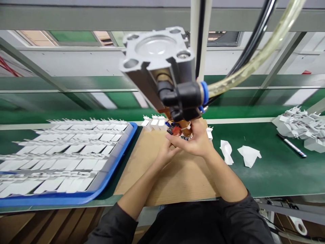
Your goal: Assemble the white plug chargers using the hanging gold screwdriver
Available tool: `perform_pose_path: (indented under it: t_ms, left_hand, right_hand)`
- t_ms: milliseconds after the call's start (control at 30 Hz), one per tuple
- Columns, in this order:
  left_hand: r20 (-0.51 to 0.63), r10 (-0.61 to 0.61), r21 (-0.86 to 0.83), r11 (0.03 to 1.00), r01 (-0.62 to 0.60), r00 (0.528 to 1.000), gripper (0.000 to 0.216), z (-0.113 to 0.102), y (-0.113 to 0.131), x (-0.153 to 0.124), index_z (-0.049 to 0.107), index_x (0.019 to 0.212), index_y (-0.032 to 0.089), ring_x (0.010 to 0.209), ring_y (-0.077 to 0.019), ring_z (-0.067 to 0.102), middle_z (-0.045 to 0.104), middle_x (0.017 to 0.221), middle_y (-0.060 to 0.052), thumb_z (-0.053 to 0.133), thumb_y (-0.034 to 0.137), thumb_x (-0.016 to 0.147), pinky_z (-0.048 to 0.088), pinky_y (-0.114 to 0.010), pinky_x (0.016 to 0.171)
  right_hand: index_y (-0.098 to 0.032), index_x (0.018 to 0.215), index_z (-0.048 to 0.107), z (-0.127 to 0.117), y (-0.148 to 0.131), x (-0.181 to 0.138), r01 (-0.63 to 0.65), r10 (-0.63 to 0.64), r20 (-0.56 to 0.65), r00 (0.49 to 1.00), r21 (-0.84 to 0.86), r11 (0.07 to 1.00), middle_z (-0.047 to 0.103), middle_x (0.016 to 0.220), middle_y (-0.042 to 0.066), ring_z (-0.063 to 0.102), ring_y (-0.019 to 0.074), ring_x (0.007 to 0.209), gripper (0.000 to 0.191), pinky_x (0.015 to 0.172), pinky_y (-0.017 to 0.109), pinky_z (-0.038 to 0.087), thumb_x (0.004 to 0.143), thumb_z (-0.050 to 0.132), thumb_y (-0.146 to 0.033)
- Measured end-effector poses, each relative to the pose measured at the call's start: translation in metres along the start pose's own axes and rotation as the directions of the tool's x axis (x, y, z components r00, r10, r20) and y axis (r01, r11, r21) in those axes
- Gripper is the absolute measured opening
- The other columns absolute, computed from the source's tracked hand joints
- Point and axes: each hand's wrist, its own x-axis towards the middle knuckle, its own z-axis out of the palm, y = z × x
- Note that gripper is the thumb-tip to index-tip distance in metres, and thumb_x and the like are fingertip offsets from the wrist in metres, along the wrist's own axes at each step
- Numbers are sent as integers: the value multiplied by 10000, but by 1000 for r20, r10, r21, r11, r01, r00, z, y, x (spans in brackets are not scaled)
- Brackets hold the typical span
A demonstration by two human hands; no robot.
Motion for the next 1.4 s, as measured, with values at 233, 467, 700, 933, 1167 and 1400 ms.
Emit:
perform_pose_path:
  t_ms: [233,467,700,933,1167,1400]
  left_hand:
    - [142,-271,-432,848,306,952,666,27,-23,5,671,1151,152,986,-274,719,757,1125,-127,898,518,644,595,-361,792]
    - [67,-85,-547,830,108,994,529,43,-12,-3,619,1151,206,1178,-312,698,717,1238,-95,875,398,729,608,-445,986]
    - [9,-3,-540,841,7,1000,534,41,-9,1,601,1199,210,1125,-296,715,722,1149,-73,837,448,784,618,-424,956]
    - [-57,-10,-601,798,-26,998,429,47,-11,2,597,960,215,1071,-252,721,724,1112,-45,896,411,723,607,-403,941]
    - [39,-54,-717,694,65,998,627,47,-1,1,613,1001,211,1043,-252,699,714,1053,-41,979,479,568,565,-402,953]
    - [64,-69,-748,657,94,996,703,47,9,-3,615,1021,222,1000,-212,650,671,1044,-35,985,551,522,512,-348,935]
  right_hand:
    - [-250,887,559,3,0,0,-60,62,-31,998,55,997,572,690,-42,491,108,514,315,457,269,417,748,814,-371]
    - [-264,997,559,13,-2,2,7,-2,-41,999,122,992,595,747,-48,564,117,555,374,505,271,496,728,818,-273]
    - [-281,1074,552,24,-6,-3,53,-44,-72,996,143,988,580,784,-36,610,152,660,414,548,300,548,776,831,-346]
    - [-296,1107,573,26,-6,-1,168,-166,-29,986,170,971,560,786,-35,586,144,660,347,541,286,525,845,798,-335]
    - [-304,1121,594,24,-8,-5,161,-160,-20,987,190,968,561,773,-28,578,153,644,337,548,302,532,854,797,-337]
    - [-298,1116,592,22,-14,-7,151,-154,3,988,183,971,572,782,-20,572,156,633,333,563,321,548,861,798,-356]
